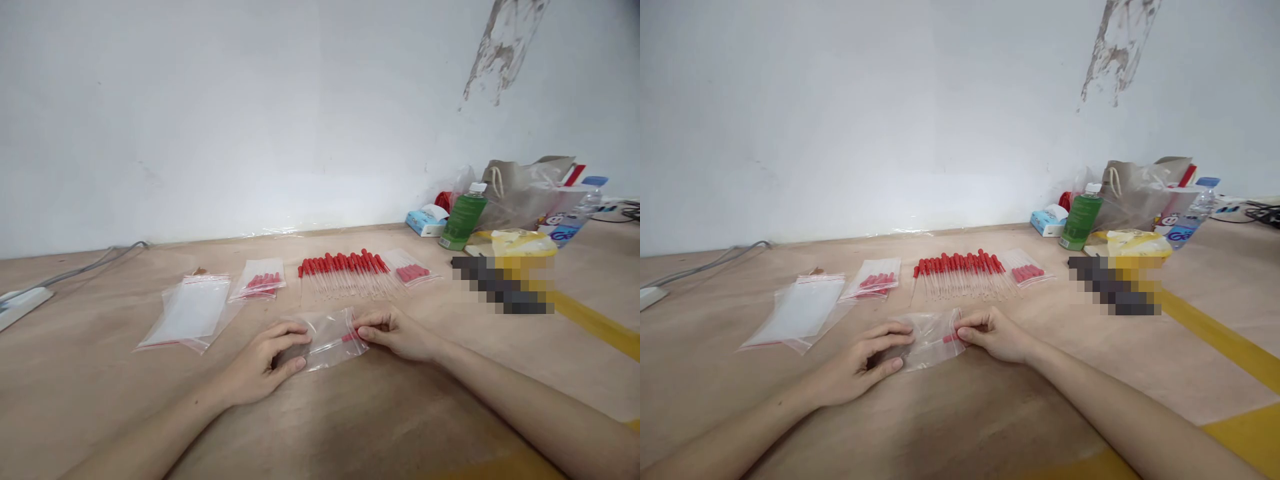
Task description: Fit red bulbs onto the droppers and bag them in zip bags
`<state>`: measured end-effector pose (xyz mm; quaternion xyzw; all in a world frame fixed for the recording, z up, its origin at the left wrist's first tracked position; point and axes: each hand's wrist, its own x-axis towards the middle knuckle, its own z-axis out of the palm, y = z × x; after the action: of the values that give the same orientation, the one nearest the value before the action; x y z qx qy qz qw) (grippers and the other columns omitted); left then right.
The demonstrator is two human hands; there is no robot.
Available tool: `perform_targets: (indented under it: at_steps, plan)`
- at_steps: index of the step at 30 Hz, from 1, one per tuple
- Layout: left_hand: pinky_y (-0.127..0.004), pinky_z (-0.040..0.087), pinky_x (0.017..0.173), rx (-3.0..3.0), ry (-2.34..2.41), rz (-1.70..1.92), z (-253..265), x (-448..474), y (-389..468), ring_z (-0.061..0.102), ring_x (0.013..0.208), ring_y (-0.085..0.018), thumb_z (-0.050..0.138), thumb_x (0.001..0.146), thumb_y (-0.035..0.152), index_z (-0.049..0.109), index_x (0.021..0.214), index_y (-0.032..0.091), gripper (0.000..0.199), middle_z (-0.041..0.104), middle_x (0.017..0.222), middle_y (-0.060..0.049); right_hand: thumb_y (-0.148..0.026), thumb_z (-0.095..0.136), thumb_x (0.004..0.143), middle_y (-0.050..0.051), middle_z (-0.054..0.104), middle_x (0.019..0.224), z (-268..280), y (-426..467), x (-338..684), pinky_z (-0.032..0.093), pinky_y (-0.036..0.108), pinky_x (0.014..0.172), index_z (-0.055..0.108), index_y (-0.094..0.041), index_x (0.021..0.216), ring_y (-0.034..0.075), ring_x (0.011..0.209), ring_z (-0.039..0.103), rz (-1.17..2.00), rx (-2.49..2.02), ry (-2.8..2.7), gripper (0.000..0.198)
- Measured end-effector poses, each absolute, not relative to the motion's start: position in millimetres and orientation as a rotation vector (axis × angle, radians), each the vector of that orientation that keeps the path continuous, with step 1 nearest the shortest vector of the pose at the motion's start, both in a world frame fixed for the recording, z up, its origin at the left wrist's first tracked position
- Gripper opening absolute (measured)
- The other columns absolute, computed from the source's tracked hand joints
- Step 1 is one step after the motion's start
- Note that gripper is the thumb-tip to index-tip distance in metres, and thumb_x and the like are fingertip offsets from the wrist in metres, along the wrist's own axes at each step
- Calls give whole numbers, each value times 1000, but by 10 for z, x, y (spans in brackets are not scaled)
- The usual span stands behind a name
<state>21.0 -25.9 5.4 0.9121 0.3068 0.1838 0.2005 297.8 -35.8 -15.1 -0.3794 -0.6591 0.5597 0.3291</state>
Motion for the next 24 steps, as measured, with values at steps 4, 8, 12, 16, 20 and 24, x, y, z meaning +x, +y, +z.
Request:
perform_targets:
  at_steps: [4,8,12,16,20,24]
  plan:
    - [-41,35,98,2570,788,430,81,177,-234,42,117,-22,50,83,33,51,119,28,36,49,125,-5,-41,65,68,3,63,86,-150,-347,3018,44,29,74,59,-18,100,12,76,57,1579,-978,-1623,40]
    - [-41,35,98,2558,814,448,57,183,-224,41,117,-22,52,82,35,52,118,29,37,49,126,-4,-41,67,66,-1,57,67,-200,-342,2953,42,24,60,57,-16,83,9,61,53,1460,-1047,-1532,32]
    - [-40,35,98,2525,862,501,22,199,-238,42,117,-21,52,81,36,48,121,28,41,50,124,-4,-42,62,71,0,52,65,-185,-386,2865,37,22,56,61,-14,70,9,59,47,1301,-1033,-1714,28]
    - [-41,37,96,2505,914,526,34,201,-269,45,113,-22,51,81,37,46,122,25,42,51,122,-6,-38,57,77,3,51,81,-89,-442,2884,39,24,68,65,-15,71,12,75,49,1172,-921,-1918,25]
    - [-37,42,90,2471,940,522,50,203,-277,48,109,-20,48,83,36,49,116,24,35,52,120,-6,-43,55,77,2,52,80,-34,-410,3003,39,25,70,60,-14,63,11,74,49,1286,-912,-1856,32]
    - [-37,40,93,2493,884,508,53,201,-249,48,110,-19,40,88,32,57,108,24,27,52,120,-5,-43,58,72,-2,51,60,-40,-216,3041,36,23,54,55,-15,63,9,55,45,1207,-1149,-1756,30]
